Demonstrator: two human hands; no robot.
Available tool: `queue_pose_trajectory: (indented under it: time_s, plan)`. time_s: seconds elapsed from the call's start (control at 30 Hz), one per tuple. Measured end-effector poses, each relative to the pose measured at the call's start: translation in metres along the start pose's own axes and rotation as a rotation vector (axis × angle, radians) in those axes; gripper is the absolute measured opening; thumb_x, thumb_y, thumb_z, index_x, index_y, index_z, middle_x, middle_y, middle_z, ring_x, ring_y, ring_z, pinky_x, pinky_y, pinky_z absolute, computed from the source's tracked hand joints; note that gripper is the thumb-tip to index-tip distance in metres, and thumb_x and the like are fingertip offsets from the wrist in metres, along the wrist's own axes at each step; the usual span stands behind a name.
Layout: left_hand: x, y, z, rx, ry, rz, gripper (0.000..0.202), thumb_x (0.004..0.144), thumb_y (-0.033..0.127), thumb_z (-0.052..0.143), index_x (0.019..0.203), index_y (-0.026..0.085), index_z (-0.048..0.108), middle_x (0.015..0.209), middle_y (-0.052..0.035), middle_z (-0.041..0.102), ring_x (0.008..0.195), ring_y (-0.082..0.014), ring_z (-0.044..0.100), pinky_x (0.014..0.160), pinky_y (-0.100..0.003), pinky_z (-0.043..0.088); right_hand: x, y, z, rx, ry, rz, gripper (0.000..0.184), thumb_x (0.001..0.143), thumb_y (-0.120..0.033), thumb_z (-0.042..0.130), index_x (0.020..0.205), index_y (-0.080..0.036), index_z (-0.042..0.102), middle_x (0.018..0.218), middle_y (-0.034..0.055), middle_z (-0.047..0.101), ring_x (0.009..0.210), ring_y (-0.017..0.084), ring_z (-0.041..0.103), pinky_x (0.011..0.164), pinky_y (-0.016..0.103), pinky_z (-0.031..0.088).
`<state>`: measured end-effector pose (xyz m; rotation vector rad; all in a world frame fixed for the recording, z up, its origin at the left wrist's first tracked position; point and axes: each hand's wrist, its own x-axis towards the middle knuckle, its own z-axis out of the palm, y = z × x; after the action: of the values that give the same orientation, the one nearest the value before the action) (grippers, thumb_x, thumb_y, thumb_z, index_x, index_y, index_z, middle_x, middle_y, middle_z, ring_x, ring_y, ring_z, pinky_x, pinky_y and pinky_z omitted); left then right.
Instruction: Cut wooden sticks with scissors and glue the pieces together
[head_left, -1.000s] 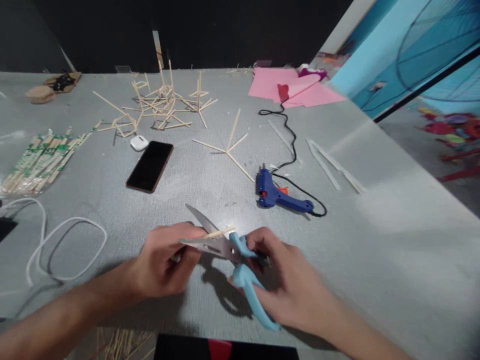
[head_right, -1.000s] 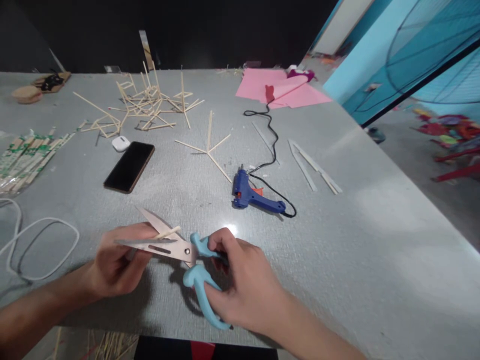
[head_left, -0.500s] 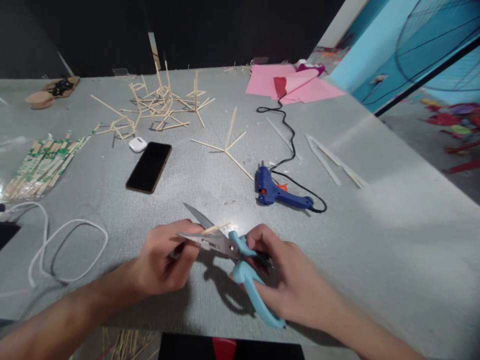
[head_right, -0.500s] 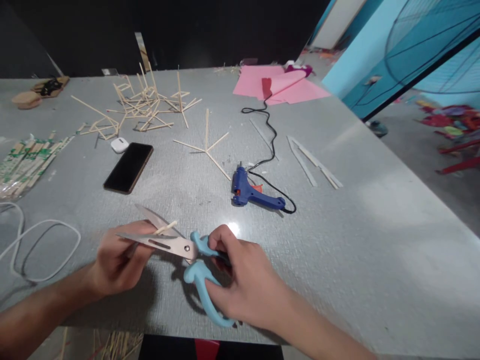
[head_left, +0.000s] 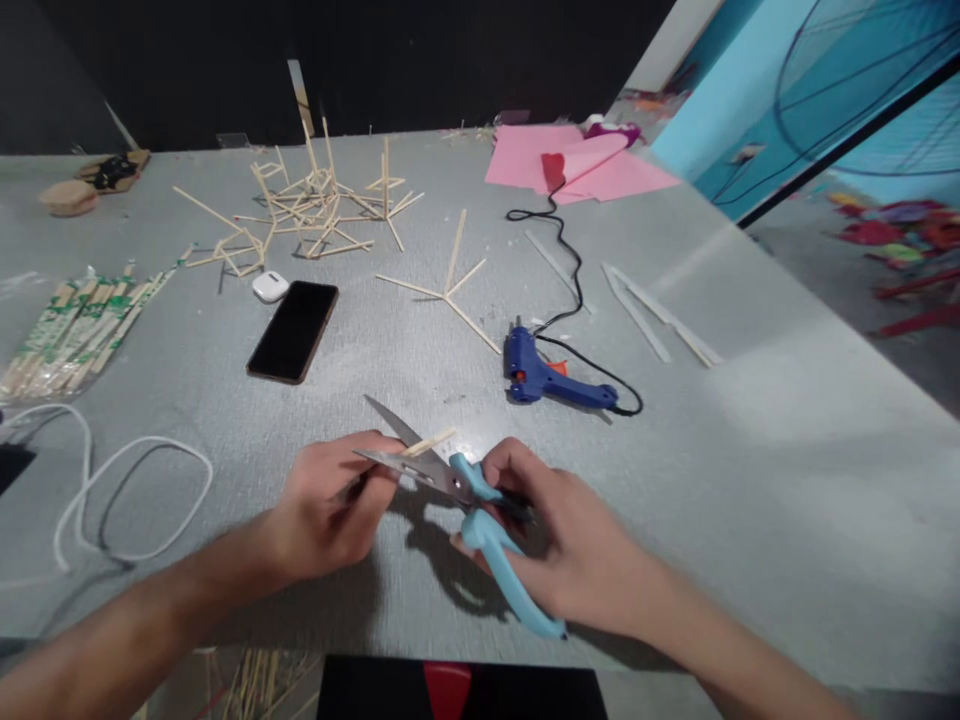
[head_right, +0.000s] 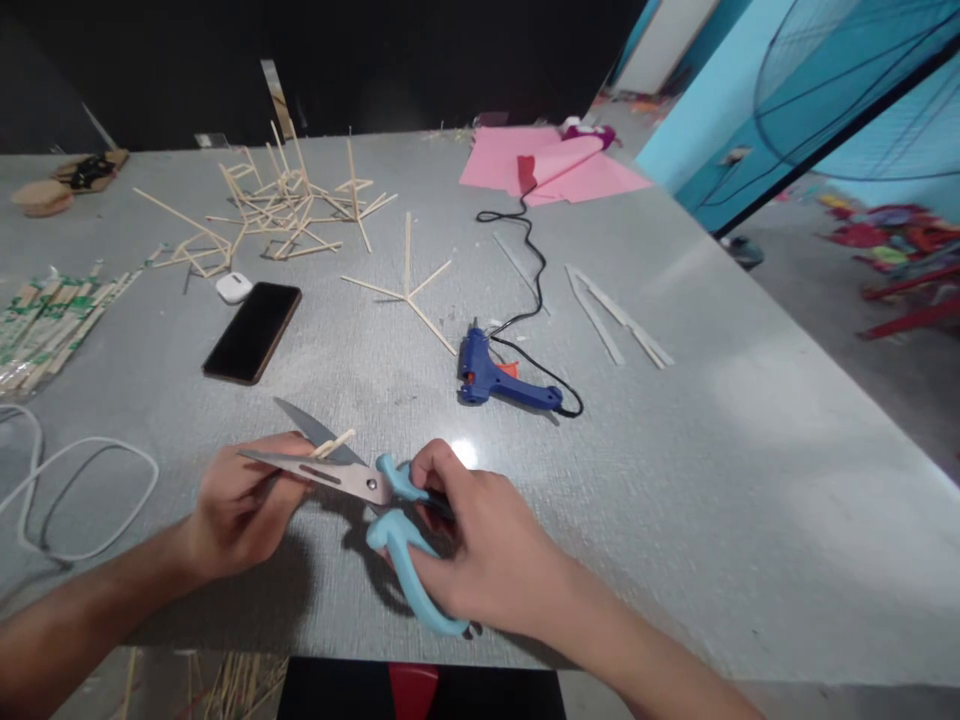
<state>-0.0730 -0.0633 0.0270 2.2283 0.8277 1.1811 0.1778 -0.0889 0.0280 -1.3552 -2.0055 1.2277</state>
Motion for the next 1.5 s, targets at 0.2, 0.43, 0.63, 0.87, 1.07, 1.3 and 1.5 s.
queue_pose_trajectory:
  time_s: [0.2,0.43,0.63,0.87,1.07,1.3,1.5]
  plan:
    - [0.004,0.004,-0.001,0.026,-0.011,-0.072,0.024,0.098,0.007,0.049,0.078,0.018,0.059,0.065,0.0022,0.053,0.055,-0.0101,0.048,0.051,-0.025,0.038,0.001,0.002,0.0,0.026,0.01,0.023,0.038,0.081,-0.034,0.074,0.092,-0.027,0.038,0.066,-0.0086,0.052,0.056,0.012,0.038,0.054,0.027,0.032]
    - [0.003,0.007,0.002,-0.056,0.013,-0.337,0.021,0.098,0.016,0.053,0.083,0.016,0.069,0.062,0.0028,0.059,0.05,-0.0089,0.048,0.049,-0.022,0.039,0.004,-0.001,-0.001,0.026,-0.04,0.05,0.031,0.084,-0.038,0.075,0.079,-0.023,0.048,0.06,-0.0061,0.05,0.054,0.011,0.04,0.052,0.027,0.031]
    - [-0.002,0.006,0.005,-0.27,-0.021,-0.537,0.027,0.104,0.025,0.051,0.082,0.016,0.065,0.062,0.0035,0.051,0.053,-0.0089,0.045,0.049,-0.021,0.037,0.005,-0.002,0.001,0.124,-0.06,0.074,0.034,0.084,-0.037,0.079,0.072,-0.02,0.052,0.063,-0.0057,0.046,0.058,0.01,0.038,0.052,0.026,0.03]
    - [0.0,0.01,-0.005,-0.358,-0.128,-0.612,0.034,0.105,0.029,0.052,0.074,0.017,0.056,0.066,0.0043,0.046,0.054,-0.0074,0.04,0.046,-0.02,0.03,0.005,0.001,0.0,0.223,-0.1,0.097,0.03,0.085,-0.035,0.08,0.076,-0.02,0.056,0.068,-0.0052,0.044,0.064,0.012,0.037,0.058,0.027,0.032]
    - [0.003,0.005,-0.005,-0.654,-0.118,-0.71,0.028,0.104,0.037,0.057,0.097,0.014,0.071,0.061,0.0067,0.038,0.05,-0.0074,0.03,0.044,-0.02,0.023,0.004,0.002,0.0,0.274,-0.115,0.142,0.03,0.085,-0.035,0.081,0.078,-0.02,0.056,0.07,-0.0046,0.045,0.065,0.013,0.036,0.059,0.028,0.031]
    - [0.004,0.004,-0.008,-0.732,-0.128,-0.748,0.03,0.102,0.038,0.062,0.098,0.012,0.075,0.062,0.0064,0.038,0.048,-0.0059,0.028,0.043,-0.019,0.021,0.003,0.005,0.001,0.289,-0.13,0.168,0.032,0.085,-0.036,0.082,0.077,-0.02,0.056,0.069,-0.0049,0.043,0.064,0.012,0.035,0.058,0.027,0.028]
    - [0.007,0.005,-0.009,-0.773,-0.104,-0.751,0.027,0.099,0.037,0.065,0.097,0.012,0.075,0.062,0.007,0.038,0.048,-0.0054,0.027,0.043,-0.019,0.021,0.002,0.009,0.005,0.299,-0.106,0.175,0.037,0.083,-0.04,0.084,0.074,-0.02,0.055,0.068,-0.0048,0.043,0.064,0.012,0.036,0.058,0.027,0.029]
